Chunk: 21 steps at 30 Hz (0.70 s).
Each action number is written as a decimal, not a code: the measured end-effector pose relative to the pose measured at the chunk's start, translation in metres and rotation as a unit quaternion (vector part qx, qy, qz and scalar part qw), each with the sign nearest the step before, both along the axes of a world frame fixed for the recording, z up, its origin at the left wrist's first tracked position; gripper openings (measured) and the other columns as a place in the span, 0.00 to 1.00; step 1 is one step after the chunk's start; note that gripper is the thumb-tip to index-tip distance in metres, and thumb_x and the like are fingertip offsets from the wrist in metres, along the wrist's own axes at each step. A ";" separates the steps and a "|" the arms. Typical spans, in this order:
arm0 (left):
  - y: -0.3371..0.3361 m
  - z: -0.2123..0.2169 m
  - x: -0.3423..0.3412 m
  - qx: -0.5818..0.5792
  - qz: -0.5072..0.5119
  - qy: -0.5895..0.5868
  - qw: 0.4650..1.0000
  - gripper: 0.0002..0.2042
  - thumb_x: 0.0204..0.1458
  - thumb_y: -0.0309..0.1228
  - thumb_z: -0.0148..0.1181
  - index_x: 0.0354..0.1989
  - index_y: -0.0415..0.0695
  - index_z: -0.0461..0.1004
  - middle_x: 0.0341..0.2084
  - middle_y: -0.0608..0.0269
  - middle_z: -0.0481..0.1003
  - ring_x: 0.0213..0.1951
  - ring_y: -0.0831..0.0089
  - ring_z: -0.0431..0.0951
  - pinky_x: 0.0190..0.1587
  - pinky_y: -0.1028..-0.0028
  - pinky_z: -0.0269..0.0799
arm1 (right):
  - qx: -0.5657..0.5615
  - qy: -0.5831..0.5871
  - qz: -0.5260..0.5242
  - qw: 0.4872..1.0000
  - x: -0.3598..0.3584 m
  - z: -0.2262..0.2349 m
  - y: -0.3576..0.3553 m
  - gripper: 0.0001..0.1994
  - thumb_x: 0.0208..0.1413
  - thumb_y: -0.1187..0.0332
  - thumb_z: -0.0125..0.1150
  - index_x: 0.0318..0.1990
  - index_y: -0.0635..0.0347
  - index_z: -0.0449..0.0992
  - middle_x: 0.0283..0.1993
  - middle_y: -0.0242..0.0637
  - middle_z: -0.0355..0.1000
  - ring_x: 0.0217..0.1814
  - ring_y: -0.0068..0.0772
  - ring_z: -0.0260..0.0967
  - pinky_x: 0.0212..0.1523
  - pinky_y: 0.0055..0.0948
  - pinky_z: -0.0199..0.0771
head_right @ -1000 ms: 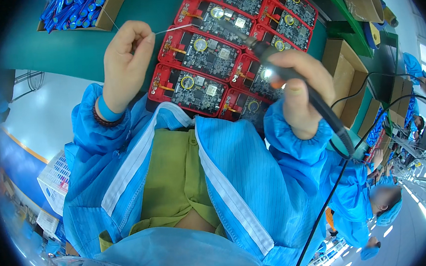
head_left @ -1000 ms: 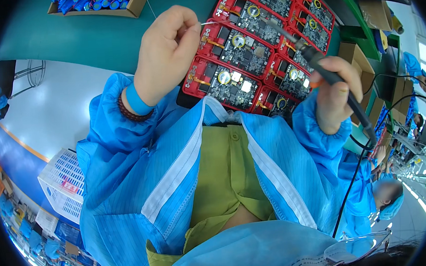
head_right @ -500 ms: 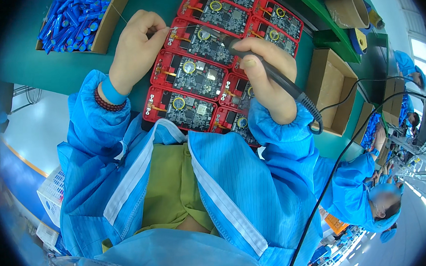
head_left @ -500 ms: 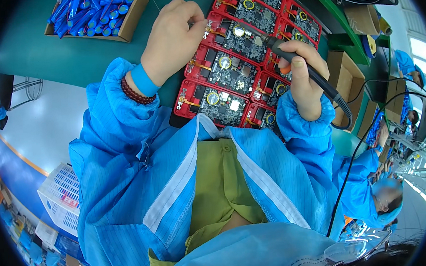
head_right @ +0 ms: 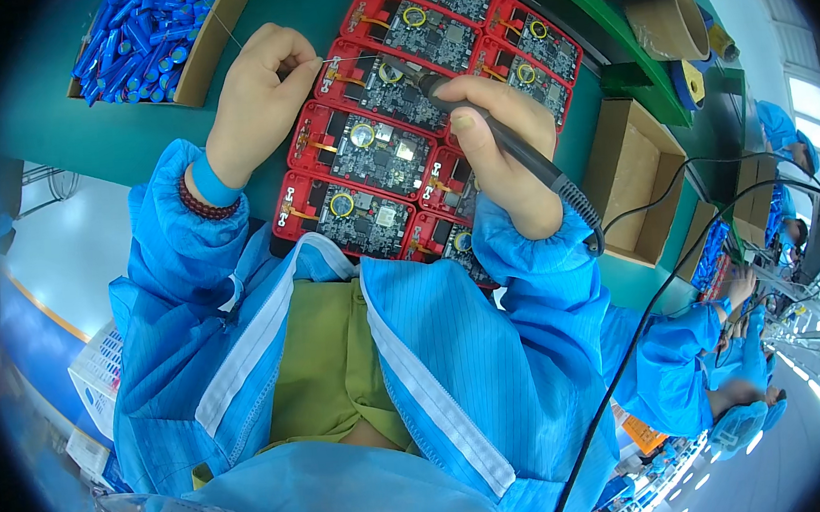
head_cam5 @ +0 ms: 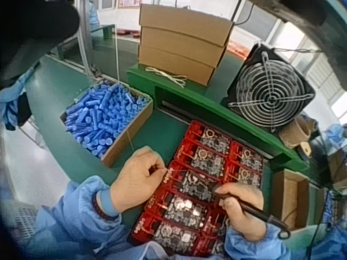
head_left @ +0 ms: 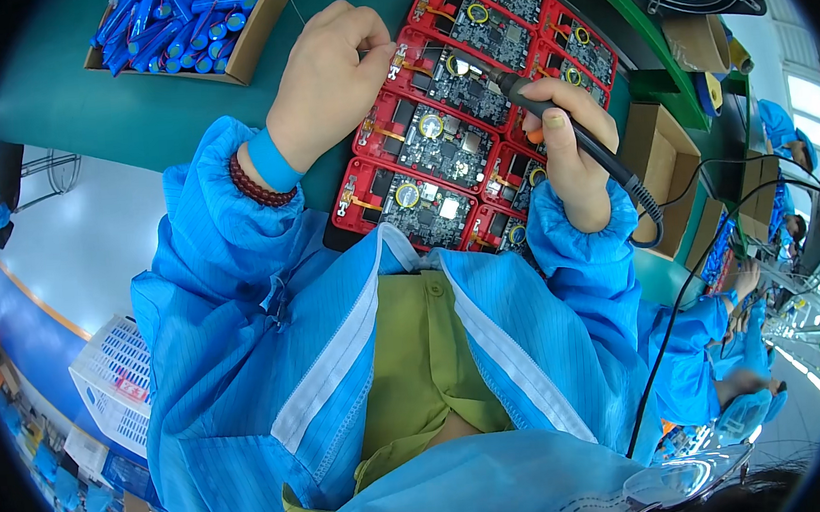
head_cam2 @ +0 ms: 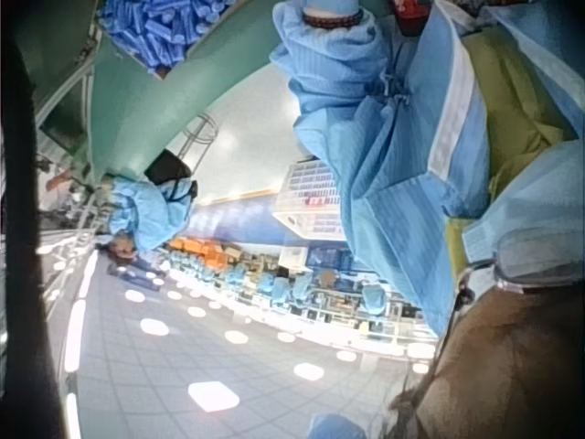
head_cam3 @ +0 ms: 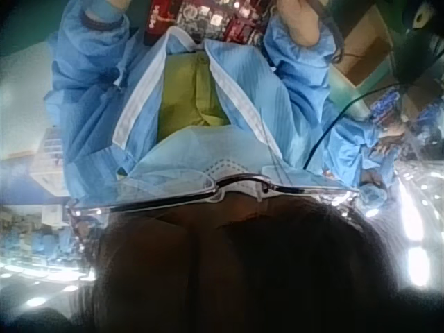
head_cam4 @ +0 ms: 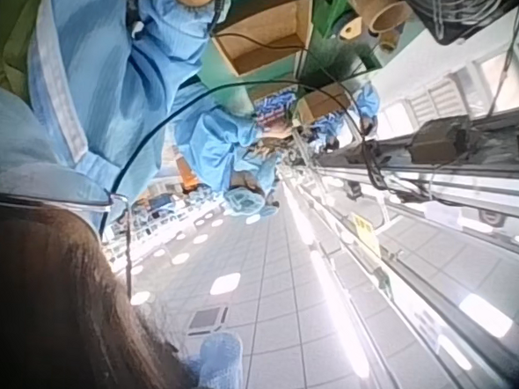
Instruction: The person places a tray of circuit boards on the desk, solders connections using a soldering iron, writes on a sheet of paper with a pen, and then solders blue batteries onto the circuit boards.
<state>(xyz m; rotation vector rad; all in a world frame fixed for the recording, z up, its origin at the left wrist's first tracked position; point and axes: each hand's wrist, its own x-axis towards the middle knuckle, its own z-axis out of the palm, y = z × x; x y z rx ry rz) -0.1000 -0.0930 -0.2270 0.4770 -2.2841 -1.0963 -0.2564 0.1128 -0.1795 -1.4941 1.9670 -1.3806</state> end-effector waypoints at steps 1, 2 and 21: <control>0.000 0.000 0.000 0.005 -0.002 0.010 1.000 0.03 0.50 0.23 0.57 0.28 0.38 0.70 0.27 0.60 0.66 0.28 0.72 0.69 0.32 0.75 0.66 | 0.003 -0.002 0.001 1.000 0.000 0.000 0.000 0.11 0.56 0.66 0.56 0.41 0.65 0.75 0.36 0.41 0.75 0.32 0.30 0.72 0.34 0.26 0.71; 0.000 0.000 -0.001 0.003 0.001 0.002 1.000 0.03 0.50 0.23 0.57 0.28 0.38 0.70 0.27 0.60 0.66 0.28 0.72 0.69 0.32 0.75 0.66 | 0.002 -0.001 0.003 1.000 0.001 0.001 0.000 0.11 0.56 0.66 0.56 0.41 0.65 0.75 0.36 0.41 0.75 0.32 0.30 0.72 0.34 0.26 0.71; 0.001 -0.001 -0.004 -0.061 -0.004 0.014 0.998 0.02 0.48 0.23 0.57 0.28 0.39 0.71 0.25 0.58 0.68 0.29 0.65 0.70 0.32 0.71 0.66 | 0.005 0.035 0.019 0.999 0.005 0.005 -0.001 0.12 0.56 0.65 0.56 0.40 0.65 0.75 0.35 0.42 0.75 0.32 0.32 0.73 0.35 0.27 0.72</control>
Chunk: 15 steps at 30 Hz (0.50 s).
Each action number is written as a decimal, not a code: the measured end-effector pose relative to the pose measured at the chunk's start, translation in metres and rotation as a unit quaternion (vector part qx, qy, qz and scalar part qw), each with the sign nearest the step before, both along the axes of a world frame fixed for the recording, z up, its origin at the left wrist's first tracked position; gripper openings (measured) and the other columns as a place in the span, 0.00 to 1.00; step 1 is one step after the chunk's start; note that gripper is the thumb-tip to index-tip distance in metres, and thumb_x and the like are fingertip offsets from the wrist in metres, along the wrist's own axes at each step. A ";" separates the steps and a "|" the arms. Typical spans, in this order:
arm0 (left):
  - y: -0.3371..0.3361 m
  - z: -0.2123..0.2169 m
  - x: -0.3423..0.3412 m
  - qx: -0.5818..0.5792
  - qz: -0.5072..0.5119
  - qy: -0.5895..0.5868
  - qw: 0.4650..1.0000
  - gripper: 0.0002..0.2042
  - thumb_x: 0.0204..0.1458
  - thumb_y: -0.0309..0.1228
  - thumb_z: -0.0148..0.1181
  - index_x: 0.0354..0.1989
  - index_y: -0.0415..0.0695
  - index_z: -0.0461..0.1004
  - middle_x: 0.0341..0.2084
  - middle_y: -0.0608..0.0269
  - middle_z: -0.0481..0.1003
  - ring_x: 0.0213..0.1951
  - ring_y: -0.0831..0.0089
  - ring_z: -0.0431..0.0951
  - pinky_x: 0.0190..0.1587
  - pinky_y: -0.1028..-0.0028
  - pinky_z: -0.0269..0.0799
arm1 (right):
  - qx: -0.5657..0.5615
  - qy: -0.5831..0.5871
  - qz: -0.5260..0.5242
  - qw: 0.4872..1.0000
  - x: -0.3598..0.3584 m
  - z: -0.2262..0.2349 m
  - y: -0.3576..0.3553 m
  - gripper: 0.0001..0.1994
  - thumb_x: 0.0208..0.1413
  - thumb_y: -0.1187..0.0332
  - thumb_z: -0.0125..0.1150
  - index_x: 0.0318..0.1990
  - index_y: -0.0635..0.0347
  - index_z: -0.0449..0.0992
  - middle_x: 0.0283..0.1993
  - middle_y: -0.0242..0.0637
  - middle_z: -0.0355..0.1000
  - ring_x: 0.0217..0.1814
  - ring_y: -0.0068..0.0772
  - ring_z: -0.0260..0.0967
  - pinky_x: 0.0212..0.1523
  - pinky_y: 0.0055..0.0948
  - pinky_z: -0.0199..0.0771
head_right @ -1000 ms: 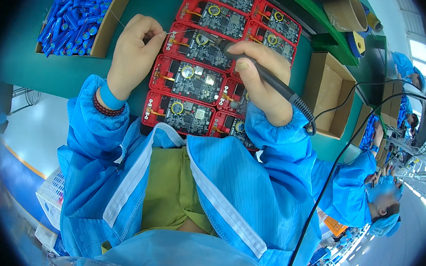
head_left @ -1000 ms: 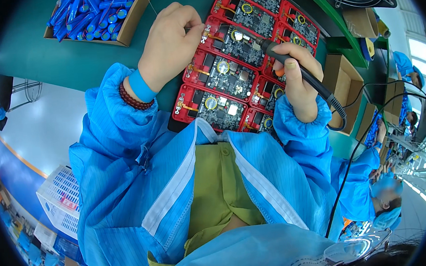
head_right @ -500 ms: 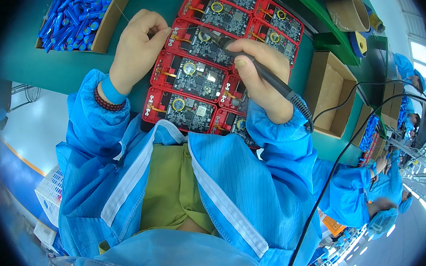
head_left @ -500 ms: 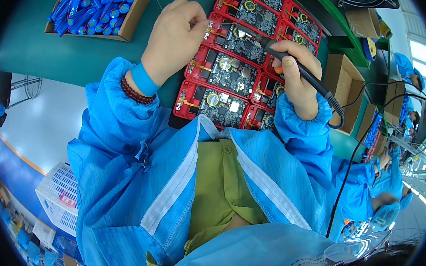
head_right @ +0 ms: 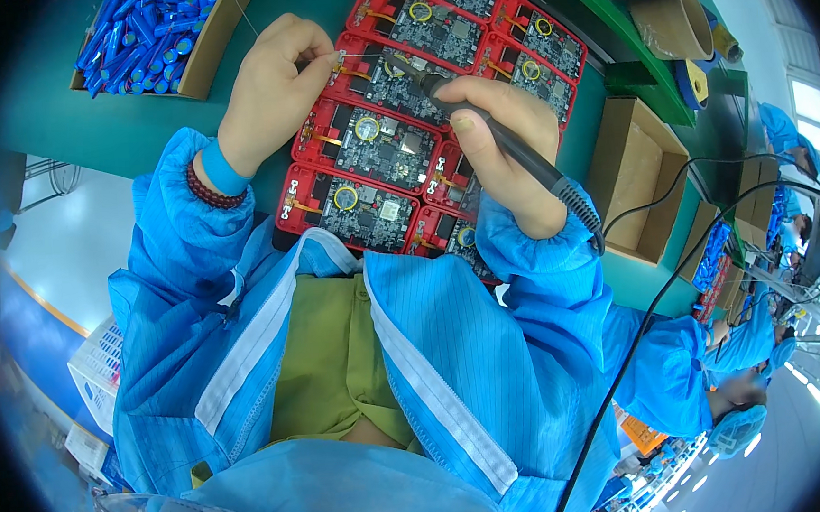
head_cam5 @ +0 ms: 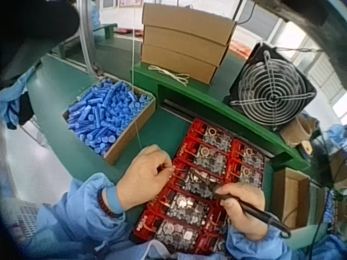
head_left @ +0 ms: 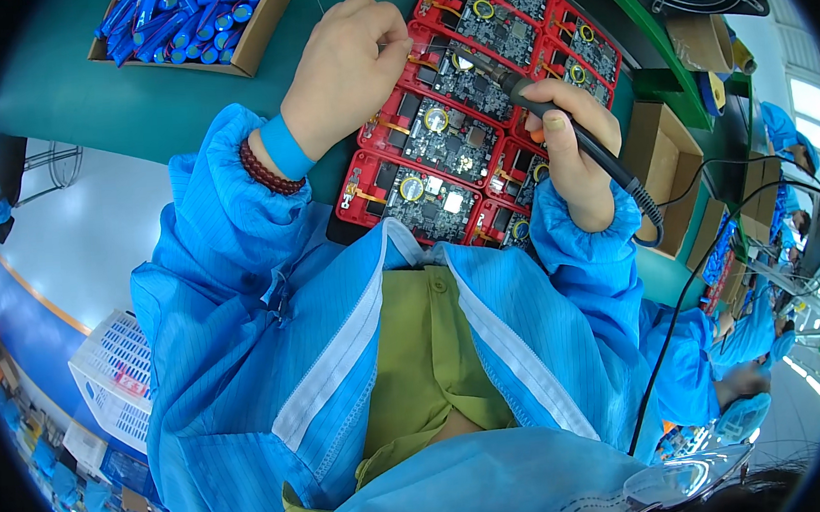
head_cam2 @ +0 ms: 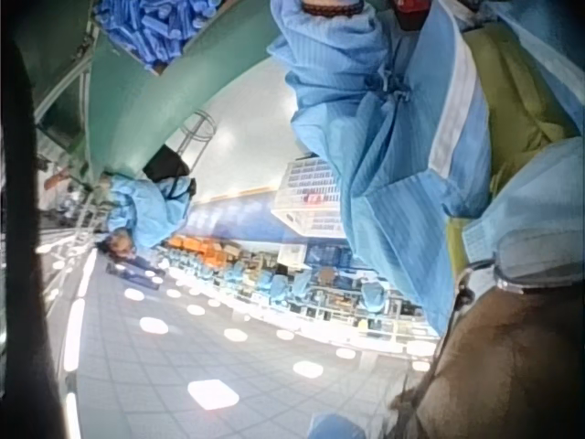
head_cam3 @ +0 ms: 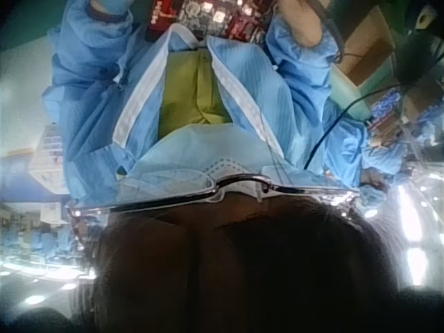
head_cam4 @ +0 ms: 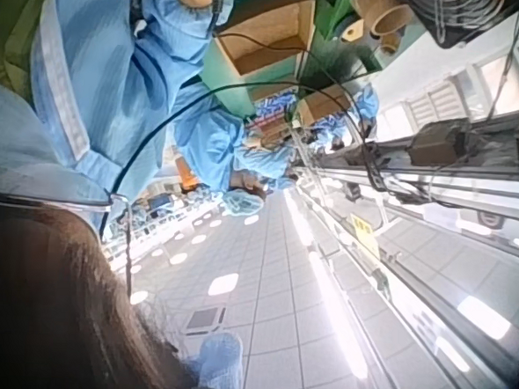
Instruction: The person places a tray of circuit boards on the desk, solders connections using a soldering iron, writes on a sheet of paper with a pen, and then solders blue batteries onto the circuit boards.
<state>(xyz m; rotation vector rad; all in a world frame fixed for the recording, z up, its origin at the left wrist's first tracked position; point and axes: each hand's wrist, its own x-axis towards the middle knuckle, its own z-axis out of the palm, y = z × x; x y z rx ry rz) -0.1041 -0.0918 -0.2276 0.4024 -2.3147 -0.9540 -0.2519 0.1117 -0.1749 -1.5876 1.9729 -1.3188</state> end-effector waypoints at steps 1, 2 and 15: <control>0.000 0.000 0.000 -0.003 -0.002 0.002 1.000 0.02 0.48 0.23 0.57 0.28 0.39 0.71 0.25 0.58 0.68 0.29 0.66 0.70 0.32 0.71 0.66 | -0.001 -0.002 -0.003 1.000 0.000 0.001 0.000 0.12 0.56 0.65 0.55 0.40 0.66 0.75 0.35 0.42 0.75 0.32 0.31 0.73 0.34 0.27 0.72; 0.000 0.001 -0.001 -0.003 -0.002 0.000 1.000 0.02 0.48 0.23 0.57 0.28 0.39 0.71 0.25 0.58 0.68 0.29 0.66 0.70 0.32 0.71 0.66 | -0.002 -0.002 -0.003 1.000 0.001 0.004 0.001 0.12 0.56 0.65 0.55 0.40 0.66 0.75 0.35 0.42 0.75 0.32 0.31 0.73 0.34 0.27 0.72; -0.016 0.018 -0.056 -0.066 0.034 0.055 0.996 0.03 0.49 0.27 0.55 0.30 0.40 0.71 0.27 0.55 0.70 0.31 0.59 0.71 0.34 0.66 0.67 | -0.073 -0.072 -0.107 0.989 -0.025 0.018 -0.020 0.12 0.60 0.66 0.51 0.41 0.65 0.75 0.28 0.33 0.71 0.27 0.18 0.68 0.28 0.16 0.66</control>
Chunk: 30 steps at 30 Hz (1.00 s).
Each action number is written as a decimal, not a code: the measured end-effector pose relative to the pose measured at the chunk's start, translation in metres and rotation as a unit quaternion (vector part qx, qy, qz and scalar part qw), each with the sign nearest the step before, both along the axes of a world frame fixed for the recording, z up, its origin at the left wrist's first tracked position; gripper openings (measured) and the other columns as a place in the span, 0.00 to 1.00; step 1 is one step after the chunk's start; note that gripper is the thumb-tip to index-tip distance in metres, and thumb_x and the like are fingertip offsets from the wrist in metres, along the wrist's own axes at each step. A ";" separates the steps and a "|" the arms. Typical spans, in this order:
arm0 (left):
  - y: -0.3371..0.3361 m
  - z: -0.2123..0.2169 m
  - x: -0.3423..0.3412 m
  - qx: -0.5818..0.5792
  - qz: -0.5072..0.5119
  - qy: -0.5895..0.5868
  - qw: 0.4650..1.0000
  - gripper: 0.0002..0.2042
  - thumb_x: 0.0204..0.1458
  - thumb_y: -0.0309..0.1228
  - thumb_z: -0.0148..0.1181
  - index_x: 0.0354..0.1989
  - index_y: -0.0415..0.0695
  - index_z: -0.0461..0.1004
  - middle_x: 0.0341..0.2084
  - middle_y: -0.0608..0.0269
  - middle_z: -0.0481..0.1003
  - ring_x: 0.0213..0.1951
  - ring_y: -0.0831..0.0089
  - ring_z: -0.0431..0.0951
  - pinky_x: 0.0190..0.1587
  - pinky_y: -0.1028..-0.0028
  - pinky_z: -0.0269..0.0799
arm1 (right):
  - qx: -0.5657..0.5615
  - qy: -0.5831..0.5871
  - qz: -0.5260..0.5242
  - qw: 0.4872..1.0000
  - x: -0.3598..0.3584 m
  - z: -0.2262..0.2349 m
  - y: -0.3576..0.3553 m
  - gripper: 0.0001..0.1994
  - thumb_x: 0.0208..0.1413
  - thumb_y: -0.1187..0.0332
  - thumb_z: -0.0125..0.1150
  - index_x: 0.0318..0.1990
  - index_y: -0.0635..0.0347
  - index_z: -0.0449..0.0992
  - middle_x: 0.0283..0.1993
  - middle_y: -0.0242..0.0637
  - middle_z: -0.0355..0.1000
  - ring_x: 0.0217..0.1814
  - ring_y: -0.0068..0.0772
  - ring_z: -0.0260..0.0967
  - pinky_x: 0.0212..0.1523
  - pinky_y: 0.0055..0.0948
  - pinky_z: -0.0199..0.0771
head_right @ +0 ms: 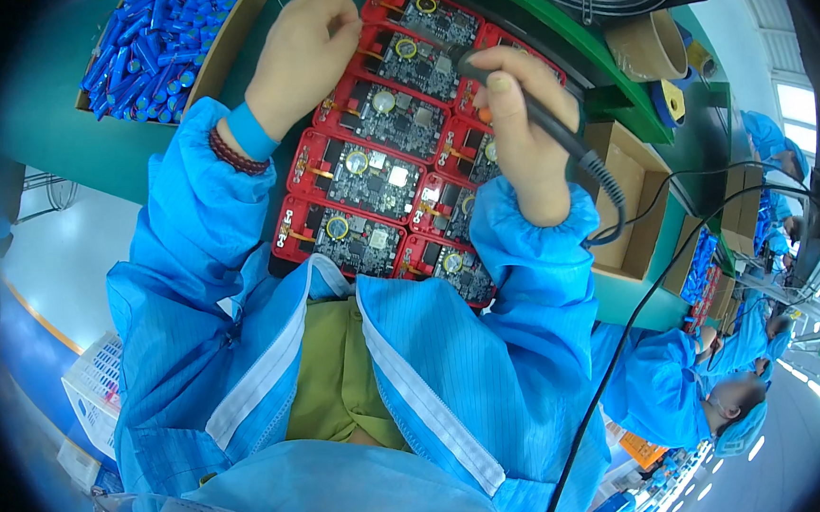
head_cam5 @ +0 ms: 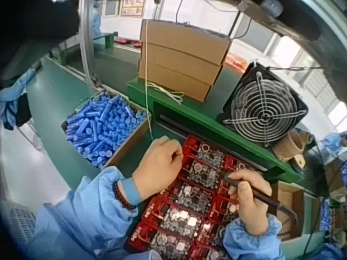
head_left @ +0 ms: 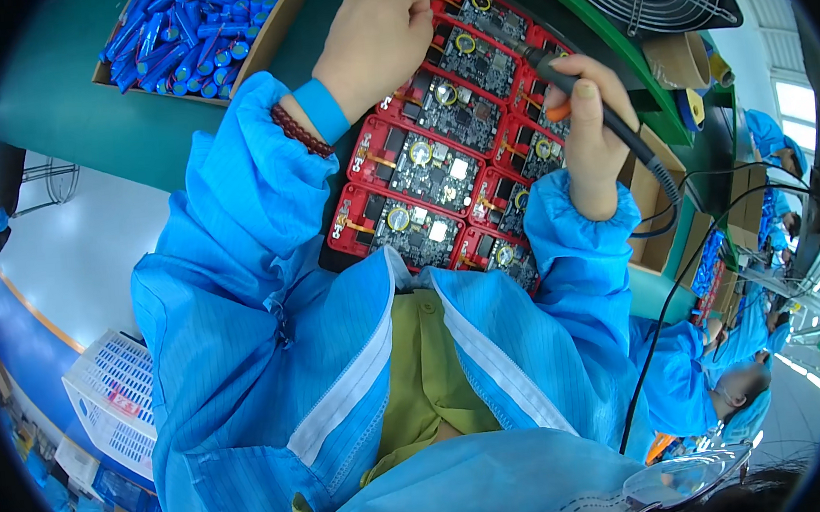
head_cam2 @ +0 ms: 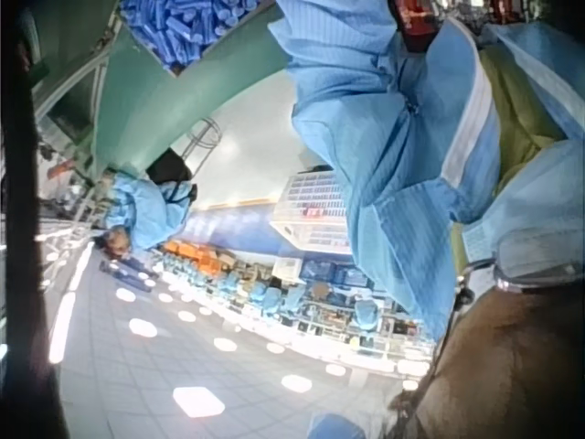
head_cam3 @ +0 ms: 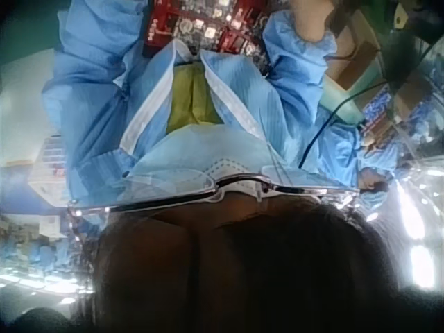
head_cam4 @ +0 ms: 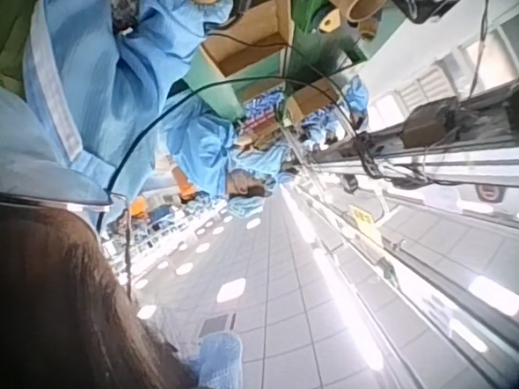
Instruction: The person places a tray of circuit boards on the desk, solders connections using a soldering iron, writes on a sheet of paper with a pen, and then solders blue batteries onto the circuit boards.
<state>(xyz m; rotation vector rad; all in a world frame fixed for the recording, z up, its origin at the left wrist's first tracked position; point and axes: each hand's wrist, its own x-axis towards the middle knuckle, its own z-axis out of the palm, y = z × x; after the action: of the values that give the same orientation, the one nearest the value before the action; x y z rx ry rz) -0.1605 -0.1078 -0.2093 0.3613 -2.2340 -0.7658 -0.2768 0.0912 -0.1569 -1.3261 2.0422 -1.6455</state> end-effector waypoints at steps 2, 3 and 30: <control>-0.002 -0.009 -0.003 0.005 0.033 -0.057 0.998 0.03 0.48 0.26 0.56 0.29 0.41 0.72 0.27 0.55 0.70 0.34 0.57 0.71 0.37 0.64 0.67 | -0.004 0.023 0.011 1.000 0.002 -0.006 -0.004 0.10 0.59 0.68 0.52 0.41 0.65 0.75 0.28 0.34 0.71 0.28 0.19 0.68 0.28 0.17 0.66; -0.002 -0.014 -0.003 0.024 0.035 -0.063 0.997 0.03 0.47 0.26 0.57 0.28 0.41 0.72 0.26 0.56 0.70 0.35 0.58 0.70 0.38 0.64 0.66 | 0.005 0.021 0.013 1.000 0.001 -0.009 -0.005 0.10 0.59 0.68 0.53 0.41 0.66 0.75 0.28 0.34 0.70 0.28 0.19 0.67 0.28 0.17 0.66; -0.007 -0.020 -0.002 0.018 -0.003 -0.047 0.999 0.02 0.48 0.26 0.57 0.28 0.41 0.73 0.26 0.57 0.70 0.34 0.60 0.71 0.36 0.65 0.67 | 0.029 0.033 0.024 0.999 -0.005 -0.023 -0.012 0.10 0.59 0.66 0.55 0.41 0.64 0.75 0.28 0.34 0.70 0.28 0.20 0.67 0.29 0.20 0.65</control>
<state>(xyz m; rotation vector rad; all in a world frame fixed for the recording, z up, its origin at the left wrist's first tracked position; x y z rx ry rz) -0.1621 -0.1149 -0.2294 0.4168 -2.3131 -0.8070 -0.2816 0.0792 -0.1802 -1.4164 2.0598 -1.5307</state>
